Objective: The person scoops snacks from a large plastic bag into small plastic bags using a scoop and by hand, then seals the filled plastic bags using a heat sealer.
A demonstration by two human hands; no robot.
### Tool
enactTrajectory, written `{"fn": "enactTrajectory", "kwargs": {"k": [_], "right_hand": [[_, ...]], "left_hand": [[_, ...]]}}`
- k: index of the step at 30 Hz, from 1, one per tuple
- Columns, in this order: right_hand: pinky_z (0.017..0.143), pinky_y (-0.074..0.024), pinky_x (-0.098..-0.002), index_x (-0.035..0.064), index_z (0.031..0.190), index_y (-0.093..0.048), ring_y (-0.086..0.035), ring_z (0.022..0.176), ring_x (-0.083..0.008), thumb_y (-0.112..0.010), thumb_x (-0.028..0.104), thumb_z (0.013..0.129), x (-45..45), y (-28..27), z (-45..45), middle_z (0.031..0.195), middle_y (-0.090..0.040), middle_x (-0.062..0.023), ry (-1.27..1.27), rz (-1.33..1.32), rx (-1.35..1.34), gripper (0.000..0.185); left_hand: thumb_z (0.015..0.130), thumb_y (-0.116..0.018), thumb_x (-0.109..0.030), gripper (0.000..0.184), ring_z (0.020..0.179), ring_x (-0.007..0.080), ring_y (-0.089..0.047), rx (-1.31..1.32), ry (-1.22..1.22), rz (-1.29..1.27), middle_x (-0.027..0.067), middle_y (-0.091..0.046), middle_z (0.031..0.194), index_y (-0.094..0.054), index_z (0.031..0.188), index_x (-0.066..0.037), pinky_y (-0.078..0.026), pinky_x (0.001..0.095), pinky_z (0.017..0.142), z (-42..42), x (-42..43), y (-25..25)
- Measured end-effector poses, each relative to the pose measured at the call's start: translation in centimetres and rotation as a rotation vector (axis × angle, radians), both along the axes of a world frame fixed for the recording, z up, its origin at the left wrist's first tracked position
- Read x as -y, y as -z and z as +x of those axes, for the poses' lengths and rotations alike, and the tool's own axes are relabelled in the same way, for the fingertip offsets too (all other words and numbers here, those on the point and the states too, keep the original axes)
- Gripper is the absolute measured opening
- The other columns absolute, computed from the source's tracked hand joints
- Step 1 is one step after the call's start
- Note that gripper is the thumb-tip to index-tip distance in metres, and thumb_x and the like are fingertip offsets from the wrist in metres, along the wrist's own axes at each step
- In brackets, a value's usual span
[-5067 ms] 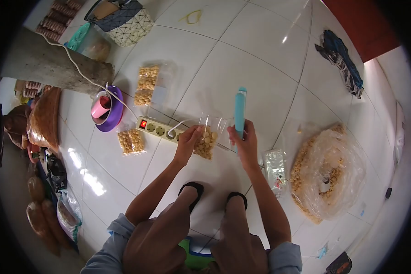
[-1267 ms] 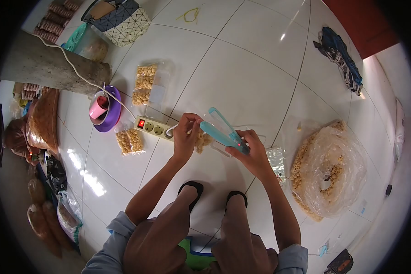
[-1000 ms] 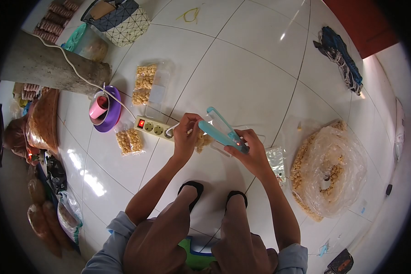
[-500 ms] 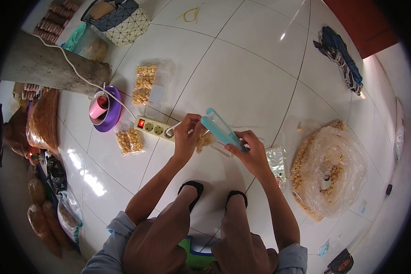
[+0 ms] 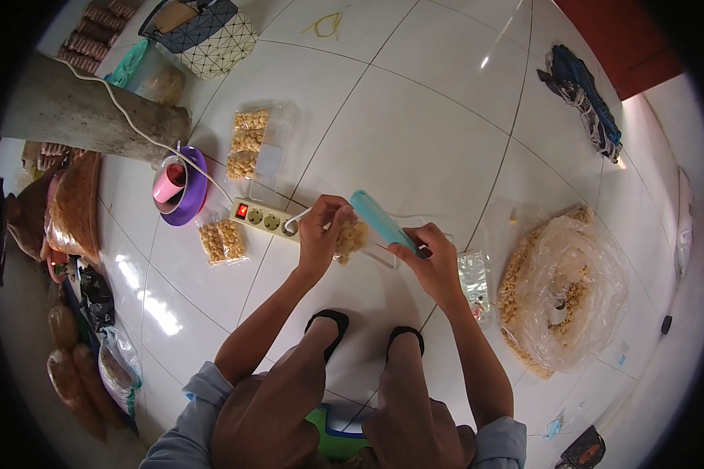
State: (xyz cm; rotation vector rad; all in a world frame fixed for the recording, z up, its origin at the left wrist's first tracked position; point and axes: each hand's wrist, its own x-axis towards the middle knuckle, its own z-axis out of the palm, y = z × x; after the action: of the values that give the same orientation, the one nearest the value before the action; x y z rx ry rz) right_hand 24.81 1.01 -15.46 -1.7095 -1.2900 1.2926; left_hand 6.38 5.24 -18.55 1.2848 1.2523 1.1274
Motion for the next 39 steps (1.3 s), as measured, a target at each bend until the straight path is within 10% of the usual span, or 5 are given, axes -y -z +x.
{"fn": "enactTrajectory", "kwargs": {"k": [39], "right_hand": [[0.060, -0.0443, -0.0241, -0.0002, 0.103, -0.052, -0.053, 0.064, -0.0110, -0.070, 0.025, 0.074, -0.2, 1.1, -0.1, 0.082, -0.057, -0.0060, -0.108, -0.150, -0.103, 0.042]], "left_hand": [[0.085, -0.056, -0.009, 0.008, 0.064, 0.0100, -0.061, 0.015, -0.031, -0.072, 0.0046, -0.061, 0.068, -0.056, 0.085, -0.001, -0.047, 0.0220, 0.058, -0.2, -0.1, 1.2]]}}
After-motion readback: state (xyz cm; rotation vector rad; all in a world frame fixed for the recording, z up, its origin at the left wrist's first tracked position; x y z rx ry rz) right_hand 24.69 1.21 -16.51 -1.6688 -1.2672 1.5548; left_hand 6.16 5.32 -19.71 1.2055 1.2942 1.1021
